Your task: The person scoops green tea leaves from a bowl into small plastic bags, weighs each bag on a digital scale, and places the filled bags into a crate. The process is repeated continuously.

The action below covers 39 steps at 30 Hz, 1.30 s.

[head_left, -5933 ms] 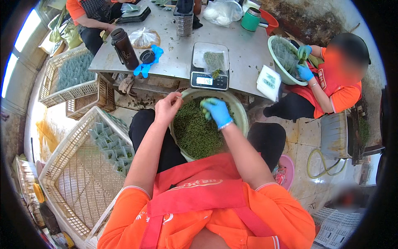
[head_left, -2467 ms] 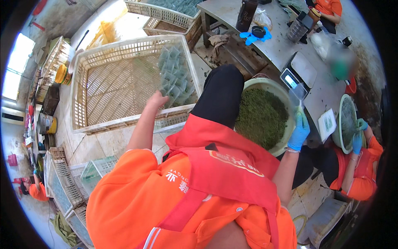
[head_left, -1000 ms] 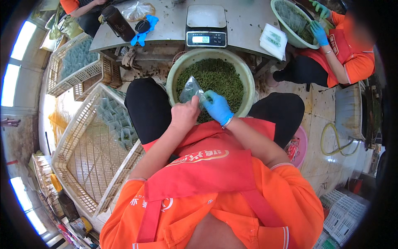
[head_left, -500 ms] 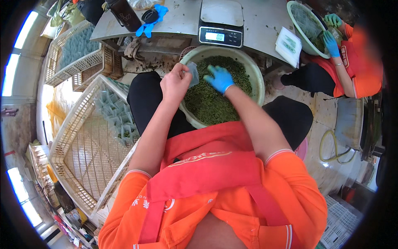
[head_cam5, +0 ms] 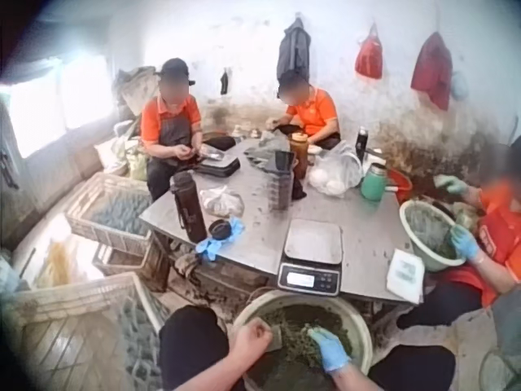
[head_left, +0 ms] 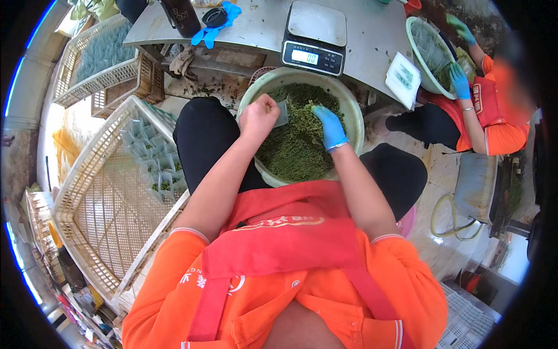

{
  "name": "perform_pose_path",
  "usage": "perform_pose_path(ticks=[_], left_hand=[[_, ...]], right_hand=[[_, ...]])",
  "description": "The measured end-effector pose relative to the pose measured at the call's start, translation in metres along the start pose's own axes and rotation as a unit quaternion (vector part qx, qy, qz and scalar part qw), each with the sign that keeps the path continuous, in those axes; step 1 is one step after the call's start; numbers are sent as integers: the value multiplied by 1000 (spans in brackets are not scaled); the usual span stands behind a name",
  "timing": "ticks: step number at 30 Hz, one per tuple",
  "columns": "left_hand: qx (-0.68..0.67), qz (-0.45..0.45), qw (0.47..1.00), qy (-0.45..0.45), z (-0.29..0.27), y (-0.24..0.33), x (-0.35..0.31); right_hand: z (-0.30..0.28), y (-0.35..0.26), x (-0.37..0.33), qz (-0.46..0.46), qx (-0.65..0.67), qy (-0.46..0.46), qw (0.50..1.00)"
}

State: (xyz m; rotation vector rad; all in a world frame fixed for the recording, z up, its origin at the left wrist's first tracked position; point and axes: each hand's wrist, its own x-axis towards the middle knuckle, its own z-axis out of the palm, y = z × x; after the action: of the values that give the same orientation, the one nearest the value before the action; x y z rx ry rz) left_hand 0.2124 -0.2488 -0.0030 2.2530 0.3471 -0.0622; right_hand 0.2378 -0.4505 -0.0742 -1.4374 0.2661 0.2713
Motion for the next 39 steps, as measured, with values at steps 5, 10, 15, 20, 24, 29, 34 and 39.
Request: perform_pose_path(ticks=[5, 10, 15, 20, 24, 29, 34, 39], left_hand=[[-25, -5, 999, -40, 18, 0, -3], [-52, 22, 998, -40, 32, -10, -4], [-73, 38, 996, -43, 39, -15, -5], [-96, 33, 993, -54, 40, -12, -8], [-165, 4, 982, -93, 29, -3, -11], [-235, 3, 967, -96, 37, -12, -5], [-259, 20, 962, -81, 44, -15, -4], [-196, 38, 978, -60, 35, -5, -9]], right_hand=[[-9, -38, -24, 144, 211, -46, 966], [-2, -70, -39, 151, 303, -42, 940], [16, -76, -49, 117, 281, -50, 951], [28, -65, -44, -37, 61, -20, 997], [29, -61, -48, -42, 22, -19, 999], [32, -61, -47, -61, 4, -52, 997], [31, -59, -41, 12, 81, -79, 994], [22, -56, -38, 90, 128, -128, 979]])
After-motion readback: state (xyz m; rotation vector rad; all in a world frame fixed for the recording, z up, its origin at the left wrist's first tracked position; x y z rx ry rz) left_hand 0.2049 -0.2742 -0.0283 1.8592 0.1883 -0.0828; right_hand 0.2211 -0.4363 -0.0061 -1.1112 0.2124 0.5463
